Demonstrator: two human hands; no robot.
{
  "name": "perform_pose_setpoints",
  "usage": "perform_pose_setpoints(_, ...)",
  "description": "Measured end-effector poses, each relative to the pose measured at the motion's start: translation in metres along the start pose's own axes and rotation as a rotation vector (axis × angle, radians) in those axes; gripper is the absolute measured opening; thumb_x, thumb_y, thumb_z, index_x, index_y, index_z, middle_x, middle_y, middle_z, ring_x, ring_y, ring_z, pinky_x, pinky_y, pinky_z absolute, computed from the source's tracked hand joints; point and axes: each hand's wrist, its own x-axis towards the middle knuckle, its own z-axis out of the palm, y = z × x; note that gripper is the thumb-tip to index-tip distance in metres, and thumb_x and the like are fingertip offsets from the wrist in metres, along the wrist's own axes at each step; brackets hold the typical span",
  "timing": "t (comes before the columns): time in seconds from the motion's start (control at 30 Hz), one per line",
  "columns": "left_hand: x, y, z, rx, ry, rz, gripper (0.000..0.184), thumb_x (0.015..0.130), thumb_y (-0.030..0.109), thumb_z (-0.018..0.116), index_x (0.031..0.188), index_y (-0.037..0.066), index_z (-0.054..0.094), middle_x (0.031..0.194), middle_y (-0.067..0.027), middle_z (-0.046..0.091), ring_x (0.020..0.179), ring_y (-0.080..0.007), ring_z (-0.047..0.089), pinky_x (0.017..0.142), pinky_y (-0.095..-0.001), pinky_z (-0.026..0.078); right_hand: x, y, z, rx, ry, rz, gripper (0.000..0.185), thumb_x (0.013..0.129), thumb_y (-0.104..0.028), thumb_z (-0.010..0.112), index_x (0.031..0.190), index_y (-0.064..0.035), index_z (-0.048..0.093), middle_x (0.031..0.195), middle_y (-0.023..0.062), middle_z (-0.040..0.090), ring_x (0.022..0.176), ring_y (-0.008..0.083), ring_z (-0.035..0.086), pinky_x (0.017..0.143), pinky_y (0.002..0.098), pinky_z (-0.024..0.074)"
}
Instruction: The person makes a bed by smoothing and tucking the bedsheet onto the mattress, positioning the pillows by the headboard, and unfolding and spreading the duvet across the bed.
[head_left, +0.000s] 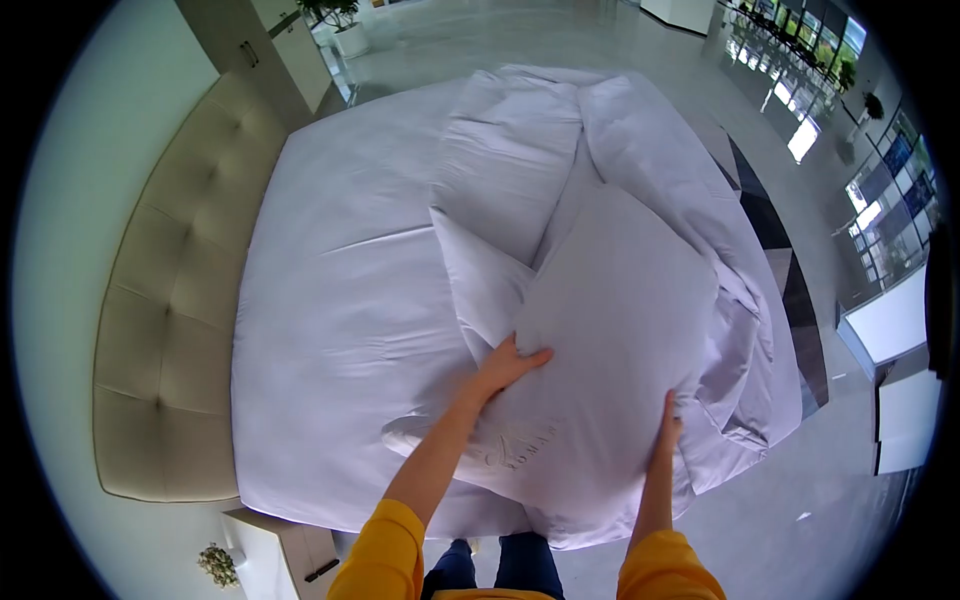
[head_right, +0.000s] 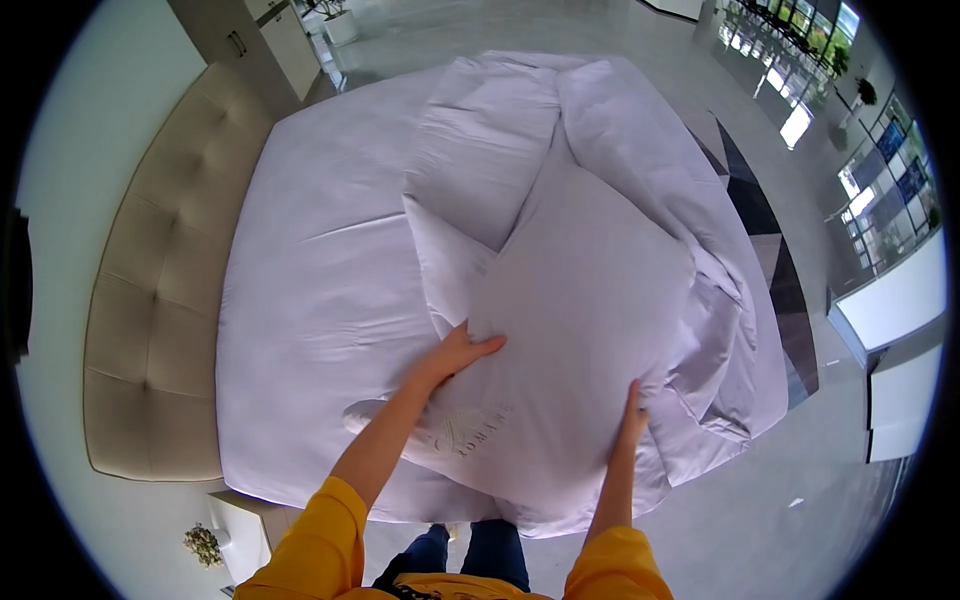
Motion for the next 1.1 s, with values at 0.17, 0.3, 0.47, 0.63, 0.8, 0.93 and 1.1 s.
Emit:
perform_pose_setpoints(0.17,-0.054,0.052,0.003,-0.041,0.171,0.023,0.046,0.071,0.032,0.063,0.101,-0.001,0.053,0.086,-0.0100,0.058,0.078,-0.0158,0.055,0.068,-0.0266,0.043,-0.041,-0.088,-0.027,0.114,0.119,-0.349,0.051,0.075,-0.035,0.055,0.103,0.0072,0.046,0.093,0.0140,0.051,0.081,0.0196,0.048,0.070,0.0274,0.0395)
perform_pose_setpoints(0.3,-0.119,0.062,-0.030,-0.360,0.211,0.000,0.041,0.071,0.028,0.063,0.098,-0.002,0.054,0.081,-0.0084,0.058,0.074,-0.0154,0.056,0.064,-0.0258,0.044,-0.108,-0.131,0.007,0.303,0.036,-0.470,0.041,0.076,-0.029,0.056,0.095,0.0067,0.052,0.084,0.0115,0.054,0.071,0.0164,0.050,0.063,0.0253,0.0406)
perform_pose_setpoints(0.47,-0.204,0.044,-0.110,-0.425,0.390,0.082,0.037,0.070,0.023,0.064,0.095,-0.003,0.054,0.081,-0.0084,0.058,0.071,-0.0150,0.056,0.062,-0.0264,0.045,-0.185,-0.131,0.083,0.353,-0.149,-0.458,0.030,0.076,-0.022,0.058,0.086,0.0061,0.059,0.072,0.0084,0.058,0.059,0.0125,0.052,0.054,0.0227,0.0420)
perform_pose_setpoints(0.63,-0.298,-0.005,-0.214,-0.454,0.636,0.182,0.030,0.069,0.018,0.065,0.091,-0.002,0.056,0.080,-0.0052,0.058,0.072,-0.0121,0.054,0.064,-0.0246,0.043,-0.260,-0.092,0.185,0.201,-0.259,-0.568,0.031,0.073,-0.019,0.062,0.087,0.0080,0.058,0.079,0.0090,0.058,0.064,0.0128,0.053,0.061,0.0220,0.0408)
perform_pose_setpoints(0.8,-0.384,-0.080,-0.359,-0.450,0.730,0.222,0.026,0.069,0.016,0.065,0.085,-0.002,0.057,0.075,-0.0033,0.058,0.068,-0.0104,0.054,0.062,-0.0241,0.043,-0.395,-0.035,0.310,0.030,-0.255,-0.490,0.033,0.073,-0.021,0.063,0.085,0.0090,0.058,0.079,0.0085,0.058,0.068,0.0118,0.052,0.063,0.0230,0.0406)
perform_pose_setpoints(0.93,-0.436,-0.107,-0.450,-0.514,0.719,0.138,0.023,0.068,0.015,0.065,0.082,-0.002,0.058,0.077,-0.0047,0.058,0.067,-0.0110,0.054,0.061,-0.0231,0.042,-0.472,0.005,0.384,0.085,-0.353,-0.548,0.035,0.074,-0.022,0.061,0.087,0.0095,0.057,0.083,0.0093,0.058,0.074,0.0136,0.052,0.069,0.0238,0.0400)
perform_pose_setpoints(1.1,-0.451,-0.138,-0.526,-0.525,0.865,0.173,0.024,0.067,0.011,0.065,0.084,-0.003,0.058,0.075,-0.0064,0.059,0.065,-0.0132,0.055,0.060,-0.0243,0.042,-0.526,0.028,0.453,0.114,-0.474,-0.450,0.048,0.074,-0.021,0.061,0.107,0.0089,0.045,0.106,0.0137,0.050,0.095,0.0189,0.047,0.083,0.0258,0.0346)
